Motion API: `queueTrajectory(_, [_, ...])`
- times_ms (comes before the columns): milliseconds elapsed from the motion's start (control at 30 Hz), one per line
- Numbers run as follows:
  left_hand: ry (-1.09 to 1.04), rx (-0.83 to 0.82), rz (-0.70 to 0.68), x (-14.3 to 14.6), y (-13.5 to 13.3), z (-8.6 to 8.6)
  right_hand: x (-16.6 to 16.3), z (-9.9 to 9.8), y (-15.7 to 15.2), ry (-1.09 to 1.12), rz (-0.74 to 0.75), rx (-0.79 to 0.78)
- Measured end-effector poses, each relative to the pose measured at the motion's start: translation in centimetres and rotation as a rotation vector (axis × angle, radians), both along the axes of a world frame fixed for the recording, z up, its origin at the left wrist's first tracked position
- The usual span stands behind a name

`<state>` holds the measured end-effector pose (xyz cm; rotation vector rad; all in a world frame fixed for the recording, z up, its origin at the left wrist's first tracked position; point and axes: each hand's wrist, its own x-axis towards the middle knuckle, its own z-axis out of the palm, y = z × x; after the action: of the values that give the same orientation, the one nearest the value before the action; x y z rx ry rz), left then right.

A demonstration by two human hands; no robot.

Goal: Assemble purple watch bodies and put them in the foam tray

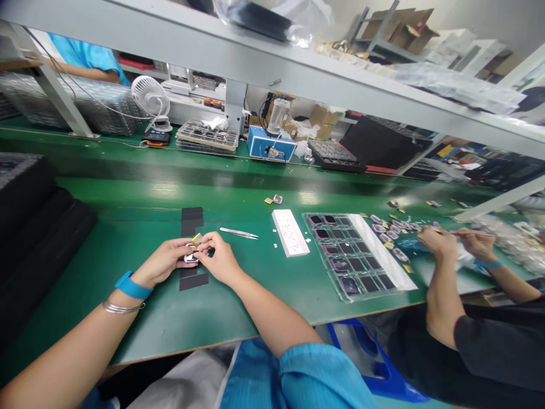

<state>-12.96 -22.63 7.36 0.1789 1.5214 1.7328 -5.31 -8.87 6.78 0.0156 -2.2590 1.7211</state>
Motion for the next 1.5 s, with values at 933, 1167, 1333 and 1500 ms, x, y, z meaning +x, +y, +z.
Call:
queueTrajectory(933, [-0.031,0.070,-0.059,0.8,0.3,0.4,-0.4,0.0,0.8,0.079,-0.193,0.254])
queueTrajectory(1167, [-0.154,0.122,0.093,0.8,0.5,0.4,0.4,0.2,0.3,0.216,-0.095,0.592])
queueTrajectory(1333, [-0.296,0.274,0.096,0.5,0.1,1.1,0.4,-0.1,0.4,0.253,-0.030,0.648])
queueTrajectory(1500, [-0.109,0.254,0.065,0.4,0.1,0.8,-0.3,-0.6,0.7,0.156,-0.106,0.266])
